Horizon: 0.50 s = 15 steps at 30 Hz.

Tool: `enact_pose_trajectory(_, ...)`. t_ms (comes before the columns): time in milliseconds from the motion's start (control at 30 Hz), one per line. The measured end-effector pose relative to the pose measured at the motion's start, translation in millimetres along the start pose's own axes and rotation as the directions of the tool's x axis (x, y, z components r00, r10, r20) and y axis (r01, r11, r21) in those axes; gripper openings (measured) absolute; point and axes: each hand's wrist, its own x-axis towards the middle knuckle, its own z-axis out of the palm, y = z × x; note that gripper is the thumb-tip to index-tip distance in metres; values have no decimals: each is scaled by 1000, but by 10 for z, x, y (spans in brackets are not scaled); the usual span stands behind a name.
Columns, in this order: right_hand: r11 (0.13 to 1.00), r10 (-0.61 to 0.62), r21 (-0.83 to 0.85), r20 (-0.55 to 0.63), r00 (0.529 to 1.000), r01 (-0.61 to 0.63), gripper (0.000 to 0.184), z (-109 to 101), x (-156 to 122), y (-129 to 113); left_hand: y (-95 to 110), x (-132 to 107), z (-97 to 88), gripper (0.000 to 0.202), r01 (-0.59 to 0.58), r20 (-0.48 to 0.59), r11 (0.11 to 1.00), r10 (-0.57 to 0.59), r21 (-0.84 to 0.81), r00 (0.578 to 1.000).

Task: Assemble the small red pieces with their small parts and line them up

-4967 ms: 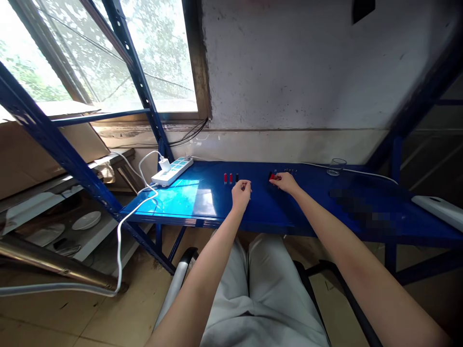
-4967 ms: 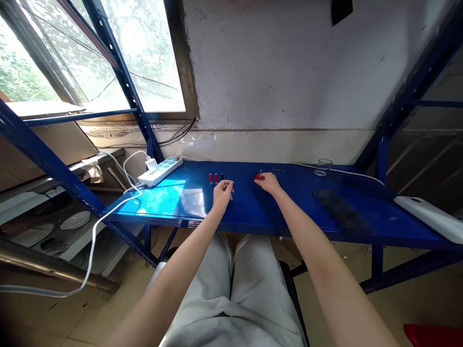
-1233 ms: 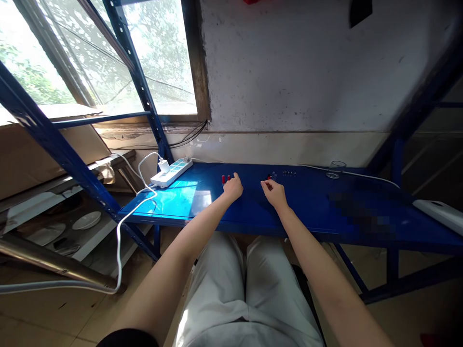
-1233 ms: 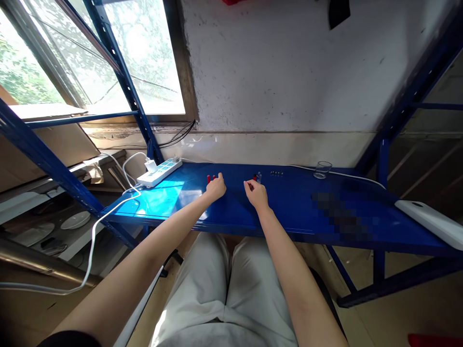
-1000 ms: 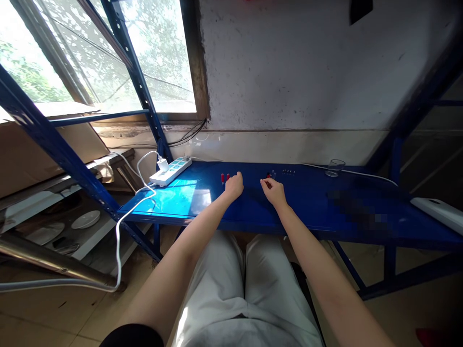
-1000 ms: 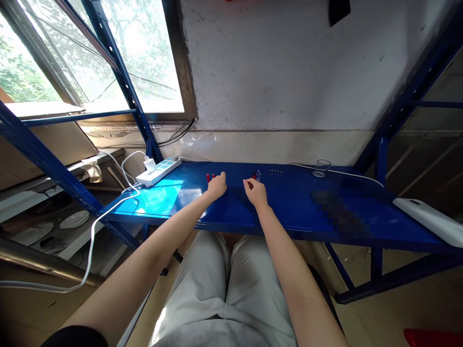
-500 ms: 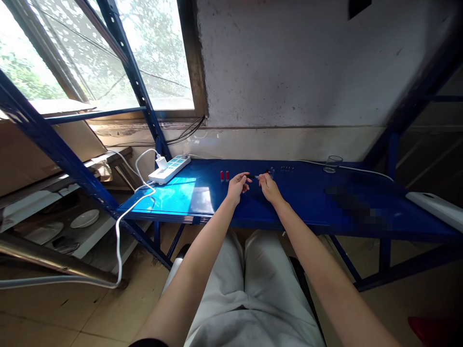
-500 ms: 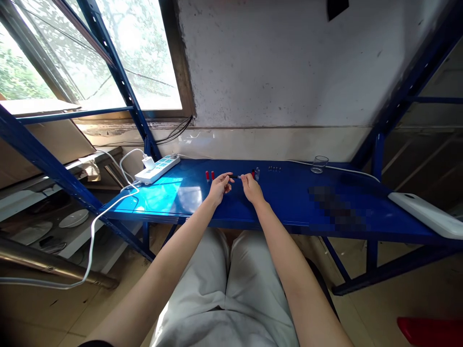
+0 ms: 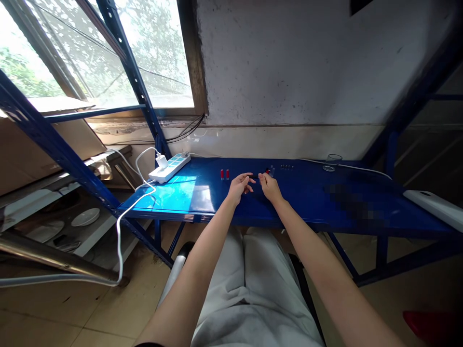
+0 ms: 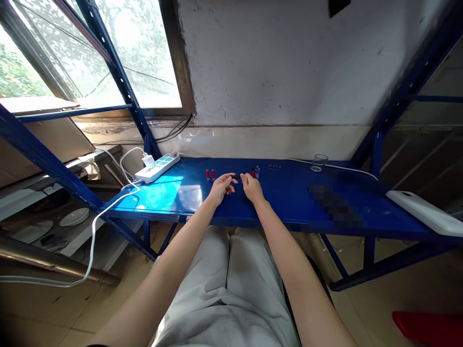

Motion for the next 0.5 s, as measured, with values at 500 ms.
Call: enact_pose_trajectory(500,1000,9,-30,-15,1000,-9,43,-17,4,24,-4,-2,14,32,1,35,999,-3,54,999)
